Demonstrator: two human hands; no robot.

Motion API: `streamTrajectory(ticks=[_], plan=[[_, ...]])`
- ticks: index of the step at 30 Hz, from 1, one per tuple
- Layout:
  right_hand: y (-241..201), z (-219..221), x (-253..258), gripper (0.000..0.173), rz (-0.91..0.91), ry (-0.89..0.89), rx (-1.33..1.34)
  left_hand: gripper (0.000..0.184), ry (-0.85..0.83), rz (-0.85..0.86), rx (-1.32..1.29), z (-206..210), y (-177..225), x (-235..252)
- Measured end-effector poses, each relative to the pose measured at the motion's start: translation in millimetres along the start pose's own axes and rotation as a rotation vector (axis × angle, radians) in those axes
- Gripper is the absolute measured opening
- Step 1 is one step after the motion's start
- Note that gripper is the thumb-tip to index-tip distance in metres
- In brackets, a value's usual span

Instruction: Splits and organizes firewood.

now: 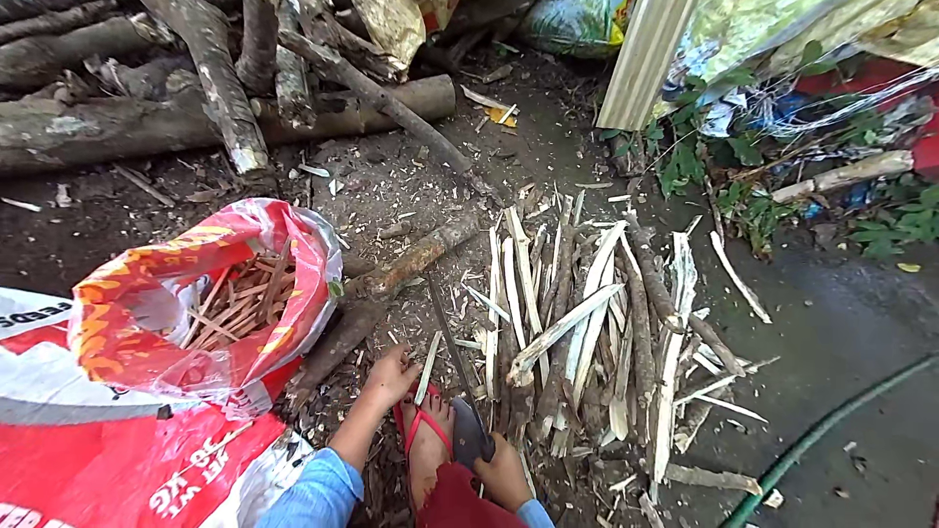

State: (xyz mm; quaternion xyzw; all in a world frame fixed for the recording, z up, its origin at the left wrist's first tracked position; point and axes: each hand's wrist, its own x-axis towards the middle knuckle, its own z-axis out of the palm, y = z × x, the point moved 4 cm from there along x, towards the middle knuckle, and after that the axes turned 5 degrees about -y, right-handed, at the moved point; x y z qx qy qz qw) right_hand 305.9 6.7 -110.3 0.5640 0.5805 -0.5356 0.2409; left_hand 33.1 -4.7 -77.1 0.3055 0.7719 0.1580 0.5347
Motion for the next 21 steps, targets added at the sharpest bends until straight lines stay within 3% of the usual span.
streamTrajectory(ticks=[7,9,15,21], plan=[[2,-1,-6,0.041,-0.026,0.041,0.051,0.053,-0.052,-0.154,0.246,31,23,22],[5,-5,-9,0.04,-0.013,0.08,0.067,0.049,-0.071,-0.159,0.187,29,28,27],[9,-10,-16,0.04,0.004,0.139,0.219,0.035,0.048,0.066,-0.264,5,28,23],[-13,-18,-45,0.044,-0.149,0.206,0.265,0.03,0.182,0.275,-0.353,-4,42,21]])
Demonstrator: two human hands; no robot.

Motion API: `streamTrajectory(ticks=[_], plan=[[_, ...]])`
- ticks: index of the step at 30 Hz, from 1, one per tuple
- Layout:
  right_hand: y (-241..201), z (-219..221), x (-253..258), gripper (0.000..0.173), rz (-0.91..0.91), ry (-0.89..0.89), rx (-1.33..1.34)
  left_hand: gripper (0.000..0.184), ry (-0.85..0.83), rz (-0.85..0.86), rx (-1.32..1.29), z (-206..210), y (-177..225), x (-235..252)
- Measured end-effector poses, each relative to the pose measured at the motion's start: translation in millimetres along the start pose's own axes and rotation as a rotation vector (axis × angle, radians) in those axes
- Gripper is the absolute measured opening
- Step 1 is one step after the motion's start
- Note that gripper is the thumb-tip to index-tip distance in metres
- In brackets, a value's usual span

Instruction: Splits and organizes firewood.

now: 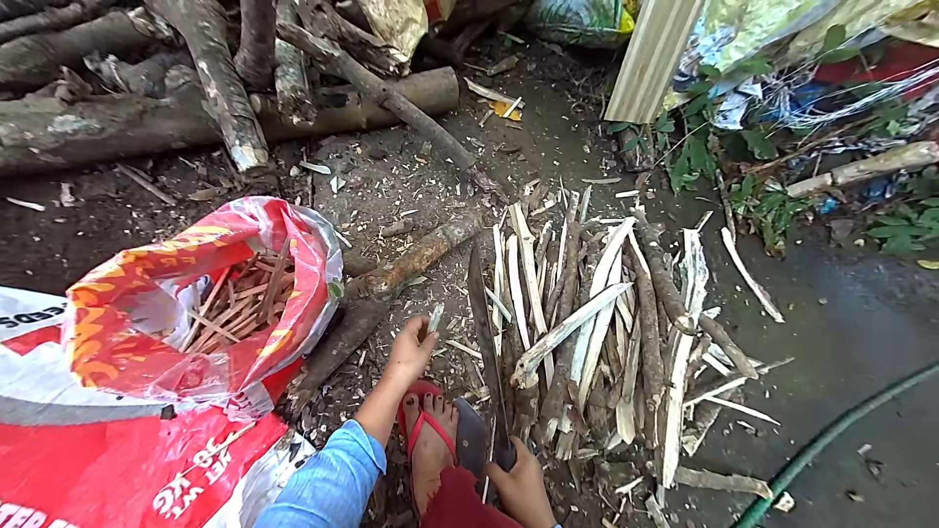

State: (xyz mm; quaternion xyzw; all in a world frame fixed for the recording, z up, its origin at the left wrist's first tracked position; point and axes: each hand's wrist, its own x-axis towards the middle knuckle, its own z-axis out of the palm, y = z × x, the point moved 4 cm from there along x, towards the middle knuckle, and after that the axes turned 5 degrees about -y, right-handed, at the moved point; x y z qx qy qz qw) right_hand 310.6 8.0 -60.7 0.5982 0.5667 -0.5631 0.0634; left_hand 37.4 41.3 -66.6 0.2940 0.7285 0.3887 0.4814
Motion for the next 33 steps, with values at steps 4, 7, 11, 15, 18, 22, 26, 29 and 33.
streamTrajectory(ticks=[4,7,11,15,18,22,26,29,33], plan=[[-27,-7,-17,0.047,-0.099,0.007,-0.057,0.027,0.041,0.1,0.076,8,2,3],[-38,-7,-25,0.046,-0.118,0.0,-0.099,0.025,0.085,0.126,0.138,12,-1,3],[-39,-3,-29,0.043,-0.11,-0.029,-0.146,0.028,0.103,0.157,0.197,14,0,-3],[-37,-1,-31,0.042,-0.153,-0.03,-0.2,0.028,0.106,0.183,0.244,15,3,-6],[-36,1,-30,0.04,-0.158,-0.03,-0.222,0.027,0.111,0.186,0.27,15,6,-7],[-36,2,-30,0.04,-0.155,-0.024,-0.218,0.028,0.111,0.185,0.293,14,8,-8],[-34,3,-30,0.042,-0.157,-0.006,-0.199,0.029,0.115,0.174,0.293,15,6,-7],[-35,2,-28,0.042,-0.132,-0.024,-0.205,0.028,0.123,0.173,0.294,17,7,-8],[-33,3,-25,0.041,-0.108,-0.039,-0.229,0.028,0.132,0.163,0.297,17,8,-9]])
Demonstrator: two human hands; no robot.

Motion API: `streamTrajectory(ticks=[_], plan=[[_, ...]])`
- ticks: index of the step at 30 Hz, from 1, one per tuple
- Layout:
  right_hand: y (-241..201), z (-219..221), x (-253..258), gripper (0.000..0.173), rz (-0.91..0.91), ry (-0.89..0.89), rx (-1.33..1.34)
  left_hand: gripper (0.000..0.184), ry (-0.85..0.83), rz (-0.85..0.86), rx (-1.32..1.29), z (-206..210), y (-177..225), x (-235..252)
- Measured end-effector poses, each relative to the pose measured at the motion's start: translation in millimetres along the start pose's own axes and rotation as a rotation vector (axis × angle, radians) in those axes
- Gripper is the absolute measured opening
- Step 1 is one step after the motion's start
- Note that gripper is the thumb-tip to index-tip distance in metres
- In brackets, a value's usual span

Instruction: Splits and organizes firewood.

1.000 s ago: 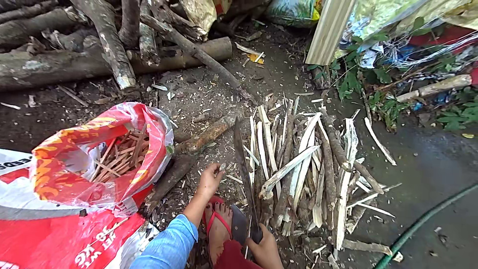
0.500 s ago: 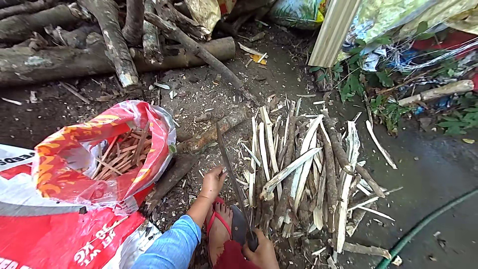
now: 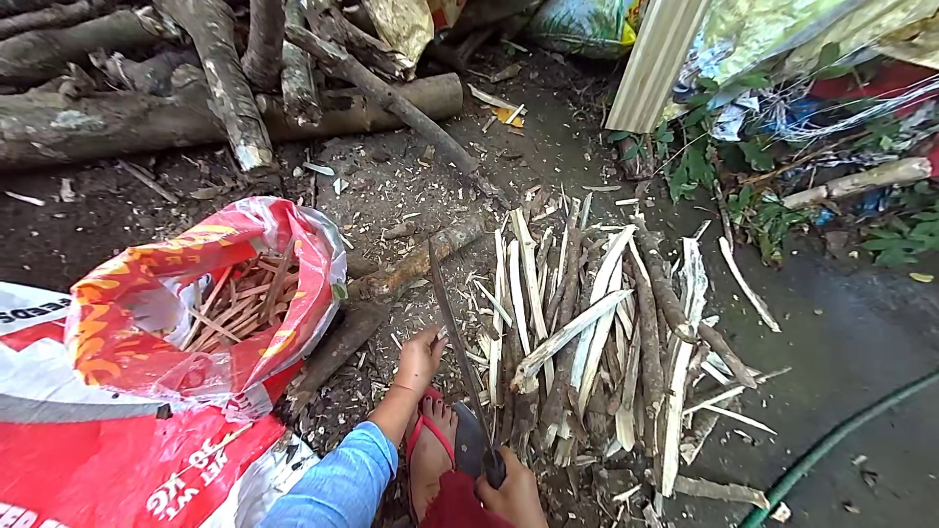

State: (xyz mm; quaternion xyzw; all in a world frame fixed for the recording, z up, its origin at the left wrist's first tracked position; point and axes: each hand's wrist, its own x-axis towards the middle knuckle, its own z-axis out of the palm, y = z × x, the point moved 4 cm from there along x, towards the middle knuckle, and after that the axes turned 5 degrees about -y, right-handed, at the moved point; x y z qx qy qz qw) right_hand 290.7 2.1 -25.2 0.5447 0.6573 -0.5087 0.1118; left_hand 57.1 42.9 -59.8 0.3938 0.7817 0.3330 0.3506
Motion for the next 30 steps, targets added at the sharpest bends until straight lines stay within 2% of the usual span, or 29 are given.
streamTrajectory(ticks=[2,6,8,10,12,18,21,30], plan=[[-1,-1,-1,0.041,-0.005,0.002,-0.008,0.026,0.034,0.03,0.01,-1,3,-2],[-4,-4,-4,0.042,-0.051,0.033,-0.018,0.019,0.228,0.229,-0.001,-2,12,-5],[-1,-2,-1,0.043,0.016,-0.017,-0.048,0.018,0.181,0.221,0.033,2,7,-1],[2,-1,8,0.046,0.126,-0.112,-0.081,0.021,0.024,0.14,0.112,9,0,9],[6,-1,12,0.047,0.112,-0.096,-0.051,0.025,-0.086,0.099,0.164,10,3,16],[0,-12,-2,0.042,-0.058,0.06,0.015,0.028,0.005,0.082,0.052,7,2,14],[-5,-16,-6,0.043,-0.089,0.092,0.021,0.029,-0.011,0.052,0.038,7,-3,13],[0,-6,4,0.044,-0.005,0.025,-0.002,0.026,0.012,0.054,0.038,8,-4,12]])
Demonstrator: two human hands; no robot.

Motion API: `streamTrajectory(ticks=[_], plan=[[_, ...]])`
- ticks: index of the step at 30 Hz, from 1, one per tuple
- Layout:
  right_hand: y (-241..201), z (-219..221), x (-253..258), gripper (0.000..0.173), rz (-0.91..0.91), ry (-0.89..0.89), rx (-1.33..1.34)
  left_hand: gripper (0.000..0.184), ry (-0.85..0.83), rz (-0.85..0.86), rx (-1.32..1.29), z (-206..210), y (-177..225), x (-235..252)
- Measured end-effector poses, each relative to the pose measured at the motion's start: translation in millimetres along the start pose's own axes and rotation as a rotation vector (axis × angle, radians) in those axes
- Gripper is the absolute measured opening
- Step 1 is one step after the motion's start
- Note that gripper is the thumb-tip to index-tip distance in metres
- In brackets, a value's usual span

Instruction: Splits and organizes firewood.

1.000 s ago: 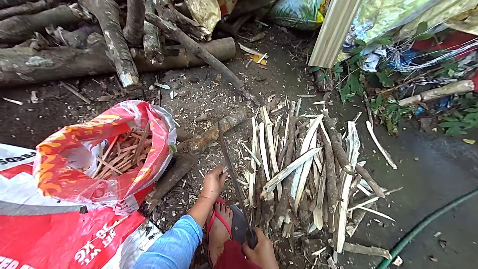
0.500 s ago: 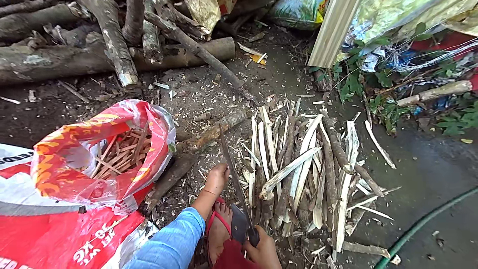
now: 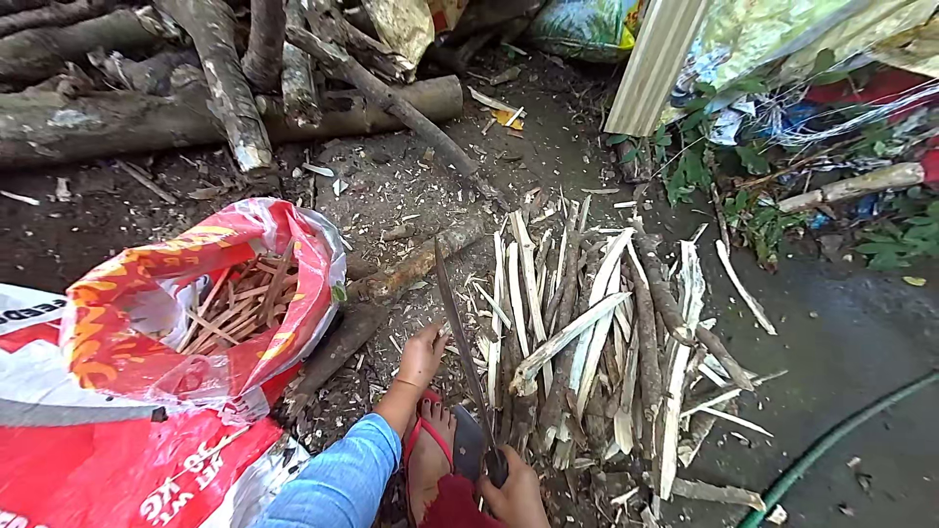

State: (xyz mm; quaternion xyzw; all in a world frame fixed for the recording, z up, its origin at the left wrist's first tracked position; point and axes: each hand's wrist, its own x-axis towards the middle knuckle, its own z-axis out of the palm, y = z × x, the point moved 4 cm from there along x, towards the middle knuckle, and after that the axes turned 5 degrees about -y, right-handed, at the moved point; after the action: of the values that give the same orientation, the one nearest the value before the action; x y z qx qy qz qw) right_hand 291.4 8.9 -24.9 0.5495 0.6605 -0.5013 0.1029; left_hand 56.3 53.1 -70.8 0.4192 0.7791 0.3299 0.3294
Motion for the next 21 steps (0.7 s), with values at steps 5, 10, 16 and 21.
streamTrajectory(ticks=[5,10,16,21], plan=[[-6,-4,0,0.044,0.014,-0.01,0.003,0.023,0.073,0.034,0.011,-2,9,0],[0,2,5,0.045,0.086,-0.097,-0.037,0.024,-0.025,0.023,0.082,5,3,6],[6,4,-6,0.044,-0.007,-0.027,0.025,0.027,-0.068,-0.021,0.074,2,2,4],[-8,-11,-10,0.043,-0.052,0.035,0.073,0.031,-0.167,-0.095,0.009,2,-5,10]])
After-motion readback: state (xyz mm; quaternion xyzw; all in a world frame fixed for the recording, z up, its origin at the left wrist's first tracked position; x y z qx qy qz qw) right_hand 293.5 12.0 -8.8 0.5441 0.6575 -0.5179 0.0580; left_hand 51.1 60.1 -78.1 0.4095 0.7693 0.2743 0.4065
